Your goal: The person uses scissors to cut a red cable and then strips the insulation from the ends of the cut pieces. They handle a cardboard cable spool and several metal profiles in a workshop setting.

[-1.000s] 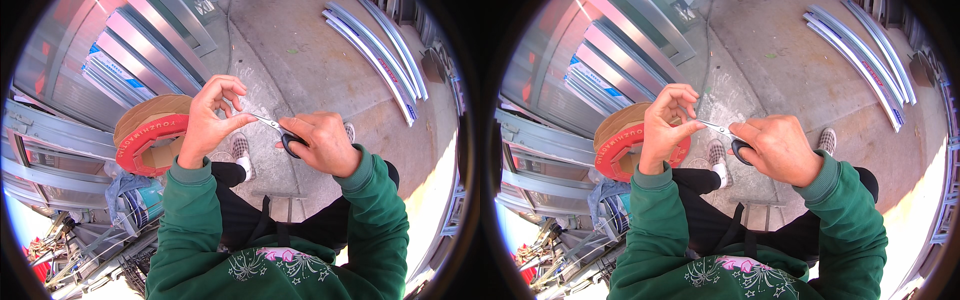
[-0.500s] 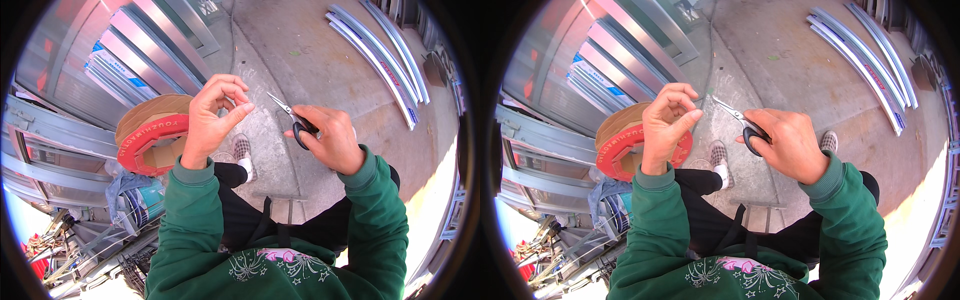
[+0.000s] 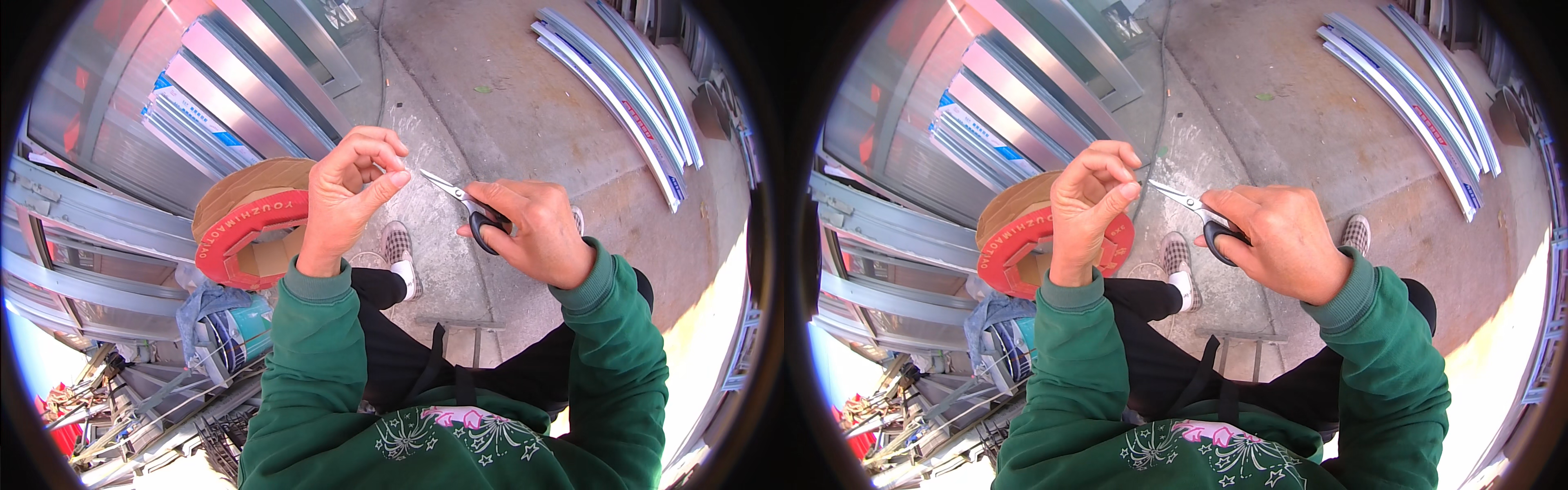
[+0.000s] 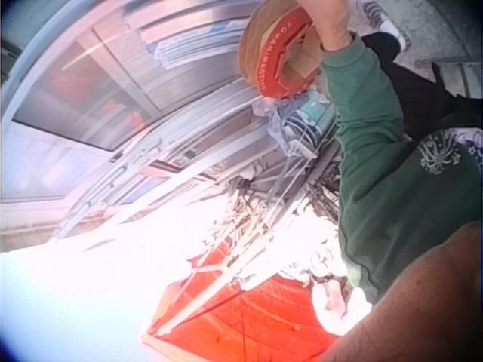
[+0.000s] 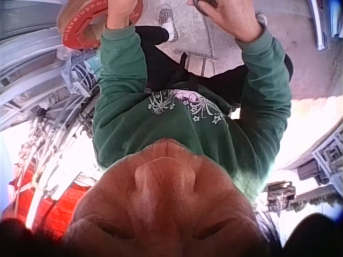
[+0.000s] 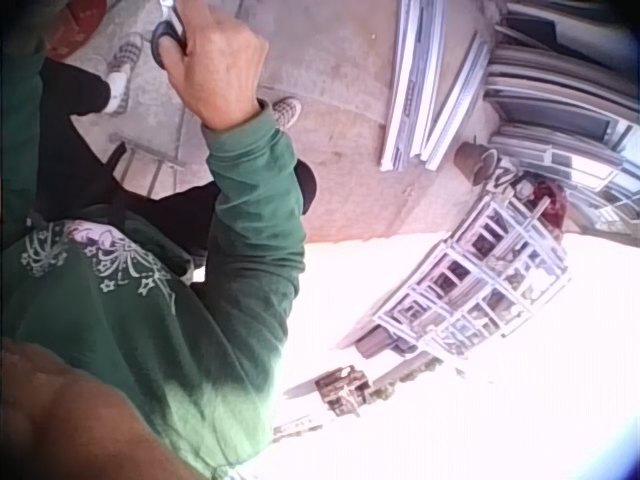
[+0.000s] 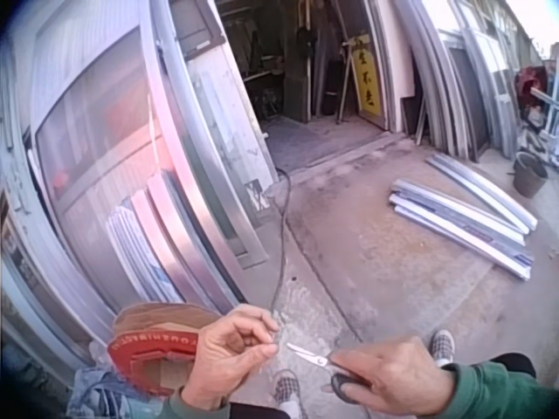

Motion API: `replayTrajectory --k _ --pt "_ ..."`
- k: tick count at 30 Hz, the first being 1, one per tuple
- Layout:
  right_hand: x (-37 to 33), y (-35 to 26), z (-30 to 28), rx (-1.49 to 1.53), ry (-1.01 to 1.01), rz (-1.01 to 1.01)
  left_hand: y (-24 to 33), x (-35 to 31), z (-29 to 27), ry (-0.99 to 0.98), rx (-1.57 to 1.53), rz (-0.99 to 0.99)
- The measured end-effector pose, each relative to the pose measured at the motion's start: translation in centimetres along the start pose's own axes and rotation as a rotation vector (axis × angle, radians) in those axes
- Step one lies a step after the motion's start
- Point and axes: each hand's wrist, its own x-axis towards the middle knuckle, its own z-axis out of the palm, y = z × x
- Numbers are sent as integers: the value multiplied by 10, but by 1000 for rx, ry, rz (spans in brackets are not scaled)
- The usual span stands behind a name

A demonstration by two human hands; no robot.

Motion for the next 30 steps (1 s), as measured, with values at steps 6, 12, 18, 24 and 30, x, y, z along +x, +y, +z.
replayTrajectory --k 6,12,18,24,30 --pt "0 2 -2 -22 -36 -26 1 -1 0 -20 1 -37" --pt "0 2 -3 -74 -51 -67 0 0 0 -16 96 -34" --pt "1 2 -3 -107 -62 -109 2 -1 -3 -39 195 -39" --pt "1 3 -3 -129 -77 -125 5 -1 -3 -51 256 -44" --pt "-1 3 -5 -144 -156 -91 7 0 -3 -68 307 -50"
